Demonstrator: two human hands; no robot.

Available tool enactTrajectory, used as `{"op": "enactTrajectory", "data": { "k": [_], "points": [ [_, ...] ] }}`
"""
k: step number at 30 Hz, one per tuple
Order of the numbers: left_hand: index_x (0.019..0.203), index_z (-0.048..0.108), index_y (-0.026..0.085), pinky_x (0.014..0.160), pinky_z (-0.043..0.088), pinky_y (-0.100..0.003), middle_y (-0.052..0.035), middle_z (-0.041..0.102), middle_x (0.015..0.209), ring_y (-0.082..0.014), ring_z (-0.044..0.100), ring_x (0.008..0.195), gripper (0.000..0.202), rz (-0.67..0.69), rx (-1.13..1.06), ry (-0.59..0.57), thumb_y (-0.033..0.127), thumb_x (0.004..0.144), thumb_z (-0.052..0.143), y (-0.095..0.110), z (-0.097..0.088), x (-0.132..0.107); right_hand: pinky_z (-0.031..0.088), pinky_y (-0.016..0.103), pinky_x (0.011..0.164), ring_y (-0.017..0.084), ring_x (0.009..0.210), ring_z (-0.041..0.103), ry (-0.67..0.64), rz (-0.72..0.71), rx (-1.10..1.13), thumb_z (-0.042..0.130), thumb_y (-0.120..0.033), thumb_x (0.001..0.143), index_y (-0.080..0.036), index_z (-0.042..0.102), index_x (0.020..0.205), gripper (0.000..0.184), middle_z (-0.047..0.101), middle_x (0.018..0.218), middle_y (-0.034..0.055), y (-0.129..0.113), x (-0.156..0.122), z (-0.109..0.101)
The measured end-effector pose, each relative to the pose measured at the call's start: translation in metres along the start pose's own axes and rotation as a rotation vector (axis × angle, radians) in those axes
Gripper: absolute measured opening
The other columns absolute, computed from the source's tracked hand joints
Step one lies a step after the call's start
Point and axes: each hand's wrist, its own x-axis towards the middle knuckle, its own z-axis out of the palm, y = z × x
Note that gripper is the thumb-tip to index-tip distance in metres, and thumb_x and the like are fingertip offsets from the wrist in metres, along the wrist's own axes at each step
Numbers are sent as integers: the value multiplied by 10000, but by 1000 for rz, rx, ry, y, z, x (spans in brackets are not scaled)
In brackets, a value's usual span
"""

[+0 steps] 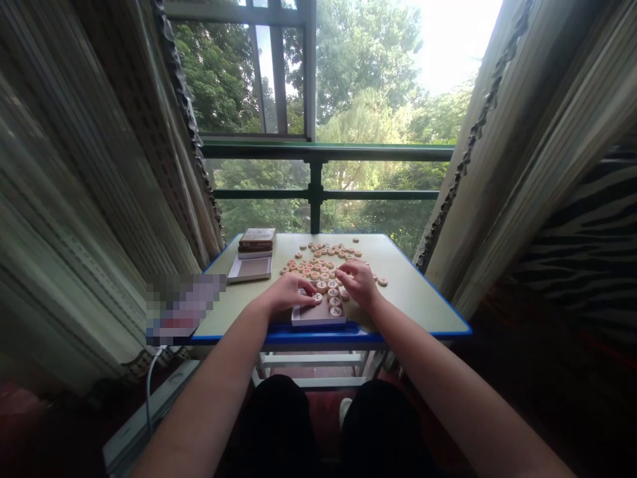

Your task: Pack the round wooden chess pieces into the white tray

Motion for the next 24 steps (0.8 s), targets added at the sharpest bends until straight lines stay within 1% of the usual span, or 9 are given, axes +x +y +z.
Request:
{"op": "enactTrajectory", "data": {
  "k": [3,8,13,16,19,24],
  "points": [
    [836,732,171,729,449,-254,-39,716,838,-175,621,795,331,-7,5,22,415,612,719,1,1,0,399,290,640,158,622,527,-6,6,-8,535,-293,773,-176,608,571,245,606,595,31,1,0,1],
    [755,721,172,696,438,-247,-23,706,790,-156,603,745,256,-1,12,19,389,619,719,3,0,-1,401,288,634,157,618,529,-2,29,0,536,-295,767,-177,614,564,248,604,587,30,1,0,0],
    [757,726,177,705,440,-257,-27,706,791,-168,608,765,246,24,1,10,382,621,722,4,-1,-2,406,275,588,154,584,540,38,149,114,524,-332,768,-178,646,587,267,598,558,24,2,1,-2],
    [753,729,178,721,443,-258,-31,708,793,-167,614,770,217,31,-8,-2,363,641,711,3,-1,-2,416,272,582,158,592,557,61,210,212,513,-334,763,-174,653,591,274,622,575,31,3,1,-2],
    [742,724,173,713,443,-256,-30,707,778,-163,615,756,208,16,0,6,357,647,707,3,1,-1,420,271,583,159,594,565,80,239,262,516,-336,751,-167,649,577,276,630,583,34,2,1,-3],
    [729,718,173,708,441,-258,-32,706,786,-168,613,772,236,25,17,31,391,640,712,3,3,0,426,276,589,157,582,559,85,245,294,516,-349,753,-165,643,570,288,625,574,31,0,2,-4]
  ]
}}
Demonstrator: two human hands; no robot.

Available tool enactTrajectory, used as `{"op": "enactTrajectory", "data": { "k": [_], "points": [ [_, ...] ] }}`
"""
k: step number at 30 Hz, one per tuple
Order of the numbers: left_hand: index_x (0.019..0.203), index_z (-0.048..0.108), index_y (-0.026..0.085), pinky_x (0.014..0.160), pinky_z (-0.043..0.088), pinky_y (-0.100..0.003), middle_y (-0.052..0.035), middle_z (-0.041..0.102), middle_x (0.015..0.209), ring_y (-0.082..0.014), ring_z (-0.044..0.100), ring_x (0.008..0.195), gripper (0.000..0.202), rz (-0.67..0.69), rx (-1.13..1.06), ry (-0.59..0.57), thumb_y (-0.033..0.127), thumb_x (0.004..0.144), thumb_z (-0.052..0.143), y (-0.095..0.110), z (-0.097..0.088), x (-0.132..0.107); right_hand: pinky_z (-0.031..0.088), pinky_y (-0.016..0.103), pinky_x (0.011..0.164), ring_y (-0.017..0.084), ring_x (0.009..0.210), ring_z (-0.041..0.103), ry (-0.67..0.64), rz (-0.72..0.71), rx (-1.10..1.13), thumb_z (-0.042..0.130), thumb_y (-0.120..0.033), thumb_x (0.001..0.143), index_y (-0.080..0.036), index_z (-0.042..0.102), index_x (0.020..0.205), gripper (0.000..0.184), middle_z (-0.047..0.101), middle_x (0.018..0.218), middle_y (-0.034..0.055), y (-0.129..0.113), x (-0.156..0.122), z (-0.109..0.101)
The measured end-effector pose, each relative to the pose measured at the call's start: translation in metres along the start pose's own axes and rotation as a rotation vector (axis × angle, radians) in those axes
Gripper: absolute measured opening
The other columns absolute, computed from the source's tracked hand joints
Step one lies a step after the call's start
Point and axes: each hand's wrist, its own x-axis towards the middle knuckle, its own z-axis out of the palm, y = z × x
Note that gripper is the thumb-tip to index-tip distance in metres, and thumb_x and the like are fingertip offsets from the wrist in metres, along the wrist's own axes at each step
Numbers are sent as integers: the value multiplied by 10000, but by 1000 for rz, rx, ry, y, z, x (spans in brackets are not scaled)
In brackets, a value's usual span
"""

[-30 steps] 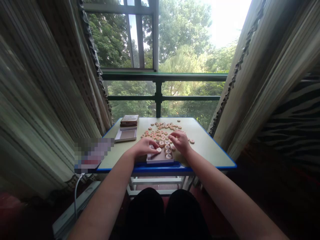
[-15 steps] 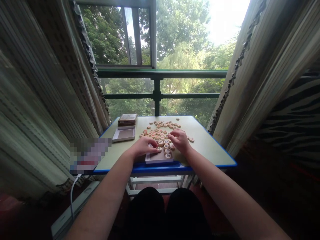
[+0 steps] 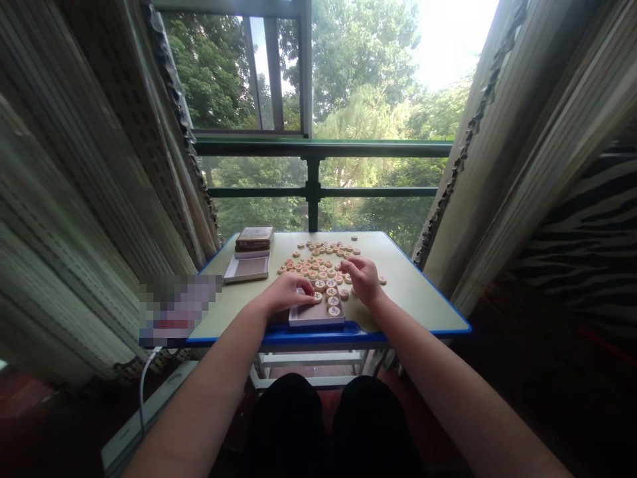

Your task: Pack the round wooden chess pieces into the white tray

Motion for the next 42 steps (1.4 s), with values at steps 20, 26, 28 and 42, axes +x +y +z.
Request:
{"op": "enactTrajectory", "data": {
  "k": [20,26,28,42],
  "points": [
    [708,716,174,697,450,-243,-18,692,723,-143,594,711,156,20,-15,3,324,675,688,1,2,2,385,256,528,133,512,491,25,-76,-98,501,-406,777,-178,580,504,365,537,487,7,0,-1,-3],
    [699,716,173,686,441,-239,-18,687,713,-141,586,705,160,21,1,-1,329,677,691,-1,3,3,391,258,539,132,518,496,17,-73,-111,506,-399,777,-177,580,508,357,548,500,12,2,-1,-3],
    [704,720,174,684,440,-240,-19,688,714,-143,585,706,169,16,-4,0,339,679,691,-1,3,3,393,260,538,134,520,498,19,-75,-115,502,-396,781,-177,582,511,356,552,503,14,2,-1,-3],
    [747,742,184,705,444,-247,-26,707,753,-153,601,724,175,24,-15,-12,339,688,686,-5,3,3,391,270,560,140,534,501,49,-111,-204,505,-350,783,-185,571,497,337,548,509,14,3,-1,-1]
  ]
}}
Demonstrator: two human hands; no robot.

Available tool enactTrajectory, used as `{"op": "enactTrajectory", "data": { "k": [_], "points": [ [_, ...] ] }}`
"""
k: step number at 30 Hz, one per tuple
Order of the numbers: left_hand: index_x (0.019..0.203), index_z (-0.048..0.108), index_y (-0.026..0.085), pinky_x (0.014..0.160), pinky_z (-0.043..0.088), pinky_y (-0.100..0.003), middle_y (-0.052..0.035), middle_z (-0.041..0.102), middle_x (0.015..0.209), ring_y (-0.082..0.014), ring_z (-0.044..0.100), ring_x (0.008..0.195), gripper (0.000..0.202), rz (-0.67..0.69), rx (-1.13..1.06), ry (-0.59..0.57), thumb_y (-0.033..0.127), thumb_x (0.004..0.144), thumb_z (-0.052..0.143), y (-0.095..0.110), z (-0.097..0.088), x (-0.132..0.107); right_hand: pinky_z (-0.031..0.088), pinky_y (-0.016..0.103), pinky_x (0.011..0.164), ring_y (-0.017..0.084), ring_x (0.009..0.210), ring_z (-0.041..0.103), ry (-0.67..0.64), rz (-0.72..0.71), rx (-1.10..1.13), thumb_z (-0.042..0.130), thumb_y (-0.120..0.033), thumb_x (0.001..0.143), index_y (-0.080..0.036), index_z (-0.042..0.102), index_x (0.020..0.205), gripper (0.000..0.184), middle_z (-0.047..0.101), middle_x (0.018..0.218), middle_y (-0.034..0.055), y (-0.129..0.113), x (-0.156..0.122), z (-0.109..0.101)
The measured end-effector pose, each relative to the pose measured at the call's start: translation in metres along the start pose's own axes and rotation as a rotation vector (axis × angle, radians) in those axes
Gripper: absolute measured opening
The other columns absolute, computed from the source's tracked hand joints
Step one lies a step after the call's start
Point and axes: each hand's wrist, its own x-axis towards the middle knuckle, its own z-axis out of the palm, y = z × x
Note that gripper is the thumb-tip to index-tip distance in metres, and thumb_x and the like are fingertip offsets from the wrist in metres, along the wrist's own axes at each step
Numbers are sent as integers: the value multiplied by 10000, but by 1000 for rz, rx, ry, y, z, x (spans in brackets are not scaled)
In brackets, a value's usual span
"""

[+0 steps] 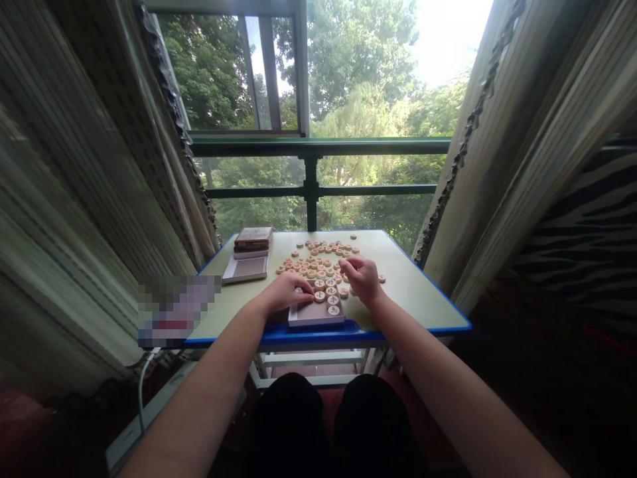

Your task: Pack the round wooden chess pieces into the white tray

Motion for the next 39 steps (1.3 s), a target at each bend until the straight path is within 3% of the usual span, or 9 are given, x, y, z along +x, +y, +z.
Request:
{"op": "enactTrajectory", "data": {
  "k": [19,30,33,35,37,39],
  "points": [
    [652,689,160,597,387,-227,0,651,644,-119,550,625,256,-41,106,26,415,665,682,2,3,2,317,250,545,108,487,410,-56,-87,-129,493,-330,794,-182,485,446,378,429,436,-25,-5,-2,3],
    [635,674,154,594,388,-221,-3,641,646,-118,542,633,219,-44,62,42,371,665,681,0,2,2,351,257,590,128,533,444,-68,-20,-199,444,-358,816,-188,489,454,402,494,473,-1,1,0,2],
    [642,657,146,557,375,-215,2,616,622,-106,514,593,258,-36,30,100,400,690,656,-1,3,2,373,298,725,174,678,497,-44,104,-436,420,-316,821,-182,598,558,345,606,612,45,5,3,1],
    [654,648,145,539,371,-213,4,605,618,-102,500,576,287,-22,22,144,427,706,637,-2,2,2,354,345,823,230,873,501,-47,232,-589,434,-292,808,-181,684,791,274,666,853,76,8,5,0],
    [652,638,147,538,374,-214,4,595,609,-102,496,570,292,-5,56,205,426,731,611,-3,1,3,329,384,878,276,1033,443,-116,338,-677,447,-291,801,-209,669,1013,317,631,1084,73,10,7,0],
    [651,632,150,556,388,-219,-2,599,615,-108,504,578,283,-4,123,295,400,768,571,-4,0,4,317,406,901,292,1094,403,-221,381,-715,440,-313,813,-250,651,1077,344,591,1180,48,11,7,1]
  ]
}}
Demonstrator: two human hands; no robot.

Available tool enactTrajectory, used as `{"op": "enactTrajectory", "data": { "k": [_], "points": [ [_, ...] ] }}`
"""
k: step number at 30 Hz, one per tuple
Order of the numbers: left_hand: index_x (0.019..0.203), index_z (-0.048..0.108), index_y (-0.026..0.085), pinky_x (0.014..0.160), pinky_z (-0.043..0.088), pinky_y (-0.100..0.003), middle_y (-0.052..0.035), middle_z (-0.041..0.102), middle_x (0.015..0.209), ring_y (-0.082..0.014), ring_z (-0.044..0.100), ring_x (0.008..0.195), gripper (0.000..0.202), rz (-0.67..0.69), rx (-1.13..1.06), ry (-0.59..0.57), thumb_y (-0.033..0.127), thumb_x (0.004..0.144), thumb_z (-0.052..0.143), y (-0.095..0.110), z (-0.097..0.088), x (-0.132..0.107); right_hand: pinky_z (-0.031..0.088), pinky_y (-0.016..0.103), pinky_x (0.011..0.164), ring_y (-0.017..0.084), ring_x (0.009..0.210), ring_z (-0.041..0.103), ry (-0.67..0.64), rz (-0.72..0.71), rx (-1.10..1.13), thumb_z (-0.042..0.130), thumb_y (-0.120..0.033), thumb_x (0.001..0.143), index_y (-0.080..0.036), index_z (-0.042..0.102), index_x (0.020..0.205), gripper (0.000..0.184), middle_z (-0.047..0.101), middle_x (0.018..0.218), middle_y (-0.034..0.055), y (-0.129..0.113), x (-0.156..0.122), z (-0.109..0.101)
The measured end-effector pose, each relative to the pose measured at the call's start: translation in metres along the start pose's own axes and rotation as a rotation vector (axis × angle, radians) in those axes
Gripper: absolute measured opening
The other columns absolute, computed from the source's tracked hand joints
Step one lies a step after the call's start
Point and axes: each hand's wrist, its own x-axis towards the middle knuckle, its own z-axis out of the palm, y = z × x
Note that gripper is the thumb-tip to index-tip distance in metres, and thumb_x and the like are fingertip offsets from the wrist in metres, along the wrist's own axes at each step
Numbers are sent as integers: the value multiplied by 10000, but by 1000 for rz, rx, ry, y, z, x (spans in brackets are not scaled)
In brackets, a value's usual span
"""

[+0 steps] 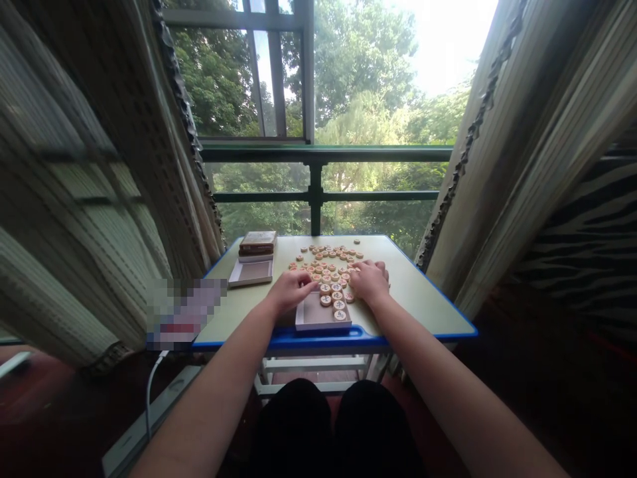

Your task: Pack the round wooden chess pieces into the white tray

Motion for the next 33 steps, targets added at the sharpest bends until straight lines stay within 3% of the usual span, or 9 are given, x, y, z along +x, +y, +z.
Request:
{"op": "enactTrajectory", "data": {
  "k": [3,5,9,14,21,25,30,33],
  "points": [
    [719,657,157,640,436,-243,-32,650,718,-137,554,660,255,-61,135,147,349,810,517,-6,0,3,320,418,907,288,1101,404,-97,-61,-29,421,-359,830,-289,676,1018,324,595,1185,16,0,0,2],
    [840,682,162,769,455,-278,-62,680,880,-180,587,822,214,-125,252,198,291,809,514,-12,2,5,330,414,913,281,1114,413,-110,-99,-26,412,-364,833,-286,674,1030,336,582,1212,9,1,1,4],
    [977,689,197,946,407,-302,-65,638,1135,-213,545,1073,273,-206,389,94,182,806,476,-23,7,6,327,375,960,250,1188,403,-85,-146,-4,369,-351,857,-253,598,1185,412,482,1342,25,4,4,9],
    [998,691,212,955,405,-263,-40,639,1152,-190,558,1086,346,-260,364,25,95,783,447,-26,7,7,300,344,992,218,1183,435,-159,-286,-32,364,-348,867,-264,632,1122,379,538,1286,18,5,6,12],
    [1052,664,216,926,417,-239,-28,653,1131,-170,574,1057,443,-318,296,-24,15,714,459,-24,5,7,349,330,922,207,1067,510,-153,-225,-17,410,-265,822,-227,654,997,303,629,1113,46,1,5,9],
    [1013,677,214,923,424,-266,-40,667,1099,-191,576,1052,433,-281,282,-16,17,689,468,-27,6,6,317,362,958,225,1138,461,-163,-244,-11,410,-292,835,-246,626,1093,340,596,1203,29,0,4,9],
    [986,687,190,955,414,-299,-51,664,1092,-198,552,1082,481,-187,283,27,-32,641,434,-29,6,6,320,351,945,234,1121,446,-146,-237,19,438,-241,804,-252,683,983,303,651,1113,-2,-1,3,8],
    [921,703,185,980,400,-315,-43,670,1063,-204,535,1092,483,-147,314,61,-56,613,420,-28,5,7,316,339,947,233,1135,420,-111,-211,58,466,-237,791,-242,675,1029,316,659,1100,3,-1,1,7]
  ]
}}
